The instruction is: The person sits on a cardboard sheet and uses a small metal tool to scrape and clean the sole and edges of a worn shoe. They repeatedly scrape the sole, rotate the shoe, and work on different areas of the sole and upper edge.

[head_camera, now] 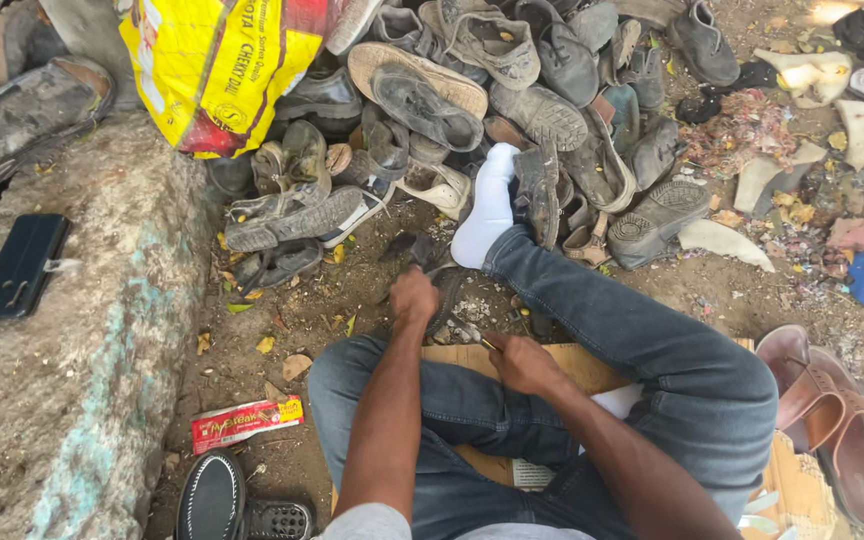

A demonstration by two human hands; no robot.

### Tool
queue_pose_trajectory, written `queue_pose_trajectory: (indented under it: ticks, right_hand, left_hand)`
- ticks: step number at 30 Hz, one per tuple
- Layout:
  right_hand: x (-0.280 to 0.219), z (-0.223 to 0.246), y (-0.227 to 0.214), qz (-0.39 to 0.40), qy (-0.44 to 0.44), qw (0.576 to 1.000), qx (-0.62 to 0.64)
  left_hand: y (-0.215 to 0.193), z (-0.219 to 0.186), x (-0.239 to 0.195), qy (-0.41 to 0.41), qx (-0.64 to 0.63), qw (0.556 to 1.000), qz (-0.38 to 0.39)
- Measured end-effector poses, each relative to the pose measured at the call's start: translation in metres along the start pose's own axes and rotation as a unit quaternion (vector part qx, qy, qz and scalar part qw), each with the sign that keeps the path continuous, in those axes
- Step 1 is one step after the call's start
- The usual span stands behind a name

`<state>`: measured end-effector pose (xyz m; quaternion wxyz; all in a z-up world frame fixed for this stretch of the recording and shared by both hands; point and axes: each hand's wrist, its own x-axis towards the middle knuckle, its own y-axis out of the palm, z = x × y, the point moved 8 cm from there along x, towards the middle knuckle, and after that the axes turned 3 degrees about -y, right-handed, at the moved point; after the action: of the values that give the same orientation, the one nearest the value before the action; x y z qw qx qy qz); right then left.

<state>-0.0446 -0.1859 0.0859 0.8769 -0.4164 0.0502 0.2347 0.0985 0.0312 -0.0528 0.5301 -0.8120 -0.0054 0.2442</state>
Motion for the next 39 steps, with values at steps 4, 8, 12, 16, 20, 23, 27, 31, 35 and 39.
queue_pose_trajectory:
  ticks: [4, 8, 12, 16, 20, 23, 27, 31, 35, 39]
  right_hand:
    - [0.011, -0.012, 0.012, 0.0, 0.042, 0.999, -0.031]
    - [0.024, -0.013, 0.03, -0.018, 0.03, 0.999, -0.025]
    - [0.026, -0.027, 0.043, -0.023, 0.04, 0.998, -0.033]
    - [0.028, -0.017, 0.044, -0.027, -0.039, 0.995, -0.09]
    - [0.02, -0.023, 0.04, 0.009, 0.017, 0.998, -0.067]
    - [0.015, -0.025, 0.034, 0.028, 0.037, 0.998, -0.043]
    - [0.017, -0.034, 0.02, 0.007, 0.0, 1.0, -0.025]
    - [0.024, -0.03, 0.015, -0.049, -0.038, 0.997, -0.037]
    - [0.028, -0.015, 0.01, -0.06, -0.015, 0.997, 0.044]
    - [0.017, -0.002, -0.005, -0.066, -0.001, 0.996, 0.058]
  left_hand:
    - [-0.003, 0.016, -0.005, 0.039, 0.054, 0.997, -0.041]
    - [-0.039, 0.049, -0.016, 0.018, 0.109, 0.971, -0.21]
    - [-0.087, 0.029, -0.018, 0.0, 0.033, 0.967, -0.254]
    - [-0.127, -0.154, -0.1, 0.224, -0.305, 0.904, -0.196]
    - [-0.077, -0.401, -0.325, 0.557, -0.233, 0.791, 0.102]
    - [-0.09, -0.427, -0.45, 0.769, -0.285, 0.571, -0.037]
    - [-0.071, -0.328, -0.298, 0.508, -0.203, 0.837, -0.02]
    - [-0.067, -0.086, -0.109, 0.015, -0.125, 0.982, -0.144]
    - [-0.008, 0.019, -0.049, -0.045, -0.05, 0.995, -0.079]
    - [0.031, 0.028, -0.037, -0.123, -0.127, 0.984, 0.014]
